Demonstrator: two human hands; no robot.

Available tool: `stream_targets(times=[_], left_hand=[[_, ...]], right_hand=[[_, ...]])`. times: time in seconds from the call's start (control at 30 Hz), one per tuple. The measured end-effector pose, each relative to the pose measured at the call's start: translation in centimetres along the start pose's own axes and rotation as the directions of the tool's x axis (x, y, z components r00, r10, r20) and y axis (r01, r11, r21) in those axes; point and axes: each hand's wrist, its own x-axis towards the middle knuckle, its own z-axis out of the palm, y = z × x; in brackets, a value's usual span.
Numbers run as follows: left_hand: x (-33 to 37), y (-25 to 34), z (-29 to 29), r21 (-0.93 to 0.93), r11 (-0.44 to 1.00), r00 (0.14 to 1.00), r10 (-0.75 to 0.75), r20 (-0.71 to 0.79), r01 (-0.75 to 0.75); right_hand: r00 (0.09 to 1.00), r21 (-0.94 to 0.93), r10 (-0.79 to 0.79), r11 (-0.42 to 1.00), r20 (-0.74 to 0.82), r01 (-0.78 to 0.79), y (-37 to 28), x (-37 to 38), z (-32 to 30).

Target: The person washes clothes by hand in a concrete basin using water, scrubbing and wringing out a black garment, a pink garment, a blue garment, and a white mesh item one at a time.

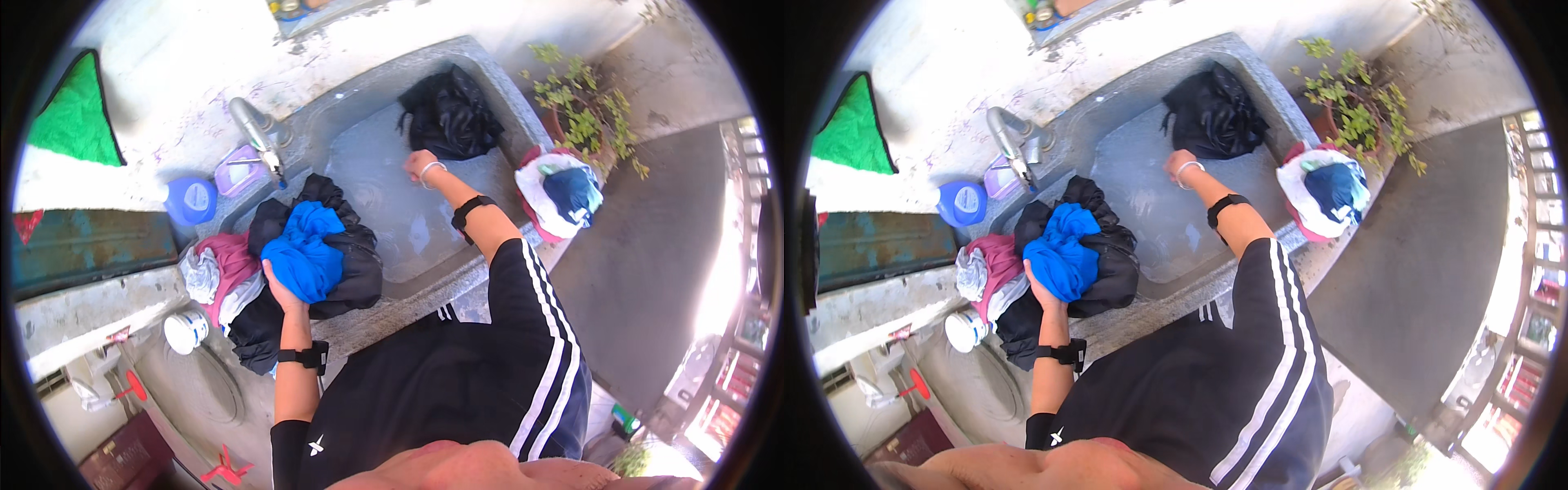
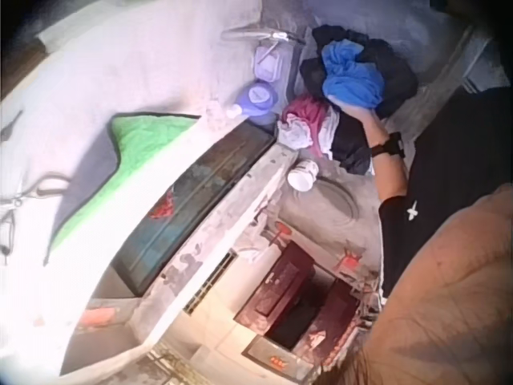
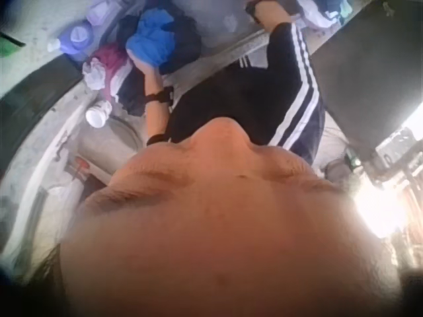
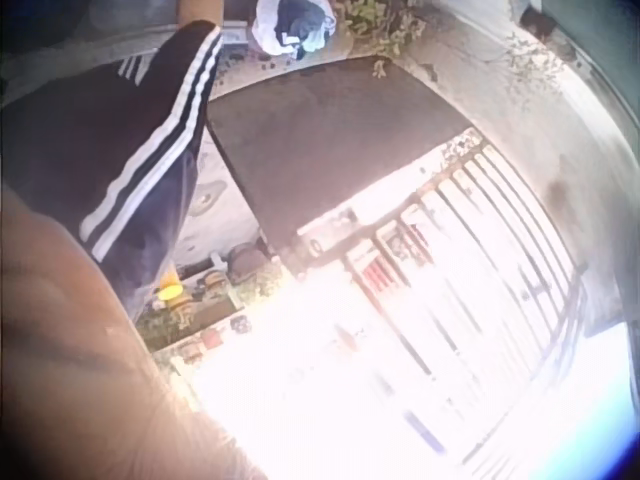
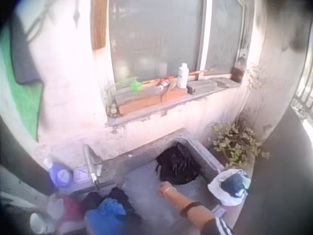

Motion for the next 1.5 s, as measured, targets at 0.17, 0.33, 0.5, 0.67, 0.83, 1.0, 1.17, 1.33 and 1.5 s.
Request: stream_targets(times=[0.17,0.33,0.5,0.67,0.83,1.0,1.17,1.33,1.5], left_hand=[[-0.5,0.1,1.0,-0.041,0.999,0.996,-0.014,0.094,0.018],[0.7,-0.4,0.4,-0.045,0.998,0.973,-0.031,0.23,0.042],[1.7,-0.7,-0.6,-0.026,0.989,0.937,-0.128,0.326,0.144],[-1.7,-0.5,0.7,0.288,0.945,0.98,0.109,0.169,-0.155],[-2.2,-0.7,0.4,0.379,0.898,0.97,0.164,0.181,-0.223],[-3.5,-0.1,0.6,0.42,0.857,0.953,0.248,0.175,-0.3],[-5.1,-0.7,0.7,0.467,0.824,0.947,0.27,0.176,-0.322],[-6.4,-0.7,1.4,0.472,0.811,0.938,0.293,0.186,-0.347],[-5.7,-1.1,1.3,0.486,0.809,0.944,0.287,0.165,-0.331]], right_hand=[[0.991,0.395,-0.135,0.911,0.023,0.115,-3.8,-9.6,-4.5],[0.945,0.453,-0.177,0.843,-0.275,0.29,-1.1,-25.8,-8.4],[0.816,0.524,0.088,0.804,-0.572,0.281,11.2,-44.0,-6.8],[0.472,0.769,0.608,0.527,-0.638,0.361,28.8,-61.7,2.5],[0.441,0.706,0.897,-0.321,0.014,0.631,45.1,-70.5,21.8],[0.38,0.543,0.768,-0.635,0.515,0.549,46.3,-70.5,31.3],[0.094,0.312,0.993,-0.112,0.073,0.943,54.6,-85.0,19.6],[-0.603,-0.277,0.62,0.546,-0.501,0.791,46.7,-109.1,-6.1],[-0.355,0.068,0.502,0.645,-0.788,0.761,38.6,-103.9,-13.6]])
